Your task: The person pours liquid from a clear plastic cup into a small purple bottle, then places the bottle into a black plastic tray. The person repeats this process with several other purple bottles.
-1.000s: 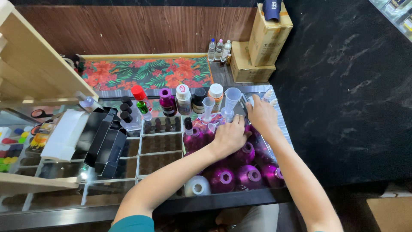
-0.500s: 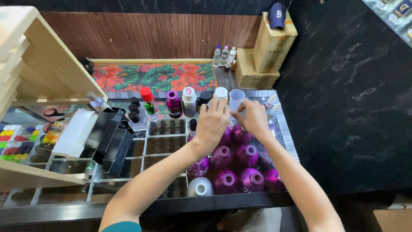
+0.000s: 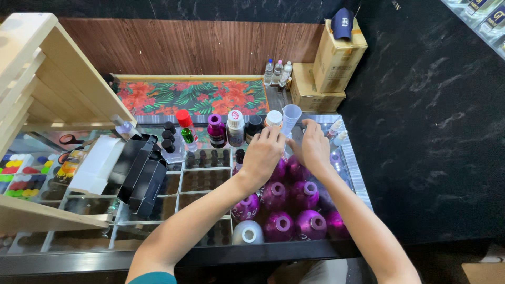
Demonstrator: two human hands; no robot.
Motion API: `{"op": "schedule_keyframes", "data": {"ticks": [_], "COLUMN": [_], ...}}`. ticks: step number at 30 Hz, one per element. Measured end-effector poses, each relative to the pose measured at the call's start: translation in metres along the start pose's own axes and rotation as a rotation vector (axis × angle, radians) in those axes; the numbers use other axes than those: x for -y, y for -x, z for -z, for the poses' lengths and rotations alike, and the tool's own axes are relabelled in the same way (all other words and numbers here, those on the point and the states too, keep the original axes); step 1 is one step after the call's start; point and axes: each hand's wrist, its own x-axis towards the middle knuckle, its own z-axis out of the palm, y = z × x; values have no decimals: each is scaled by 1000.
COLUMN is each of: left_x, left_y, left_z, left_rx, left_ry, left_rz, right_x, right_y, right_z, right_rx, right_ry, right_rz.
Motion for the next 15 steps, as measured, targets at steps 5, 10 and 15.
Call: {"op": "schedule_keyframes", "data": {"ticks": [5,10,15], "left_x": [-8,-15,8], "left_y": [-4,-10,-13], "left_z": [4,12,35], "left_rx": [26,77,-9], "left_ry": [41,197,190], "left_rz": [-32,-43,-52], "right_x": [1,6,-17], "right_y": [16,19,10], "right_z": [-5,-14,-17], "right_rx": [-20,62,-129], "right_ry": [-122,-201,-84], "right_rz": [149,70,197]}}
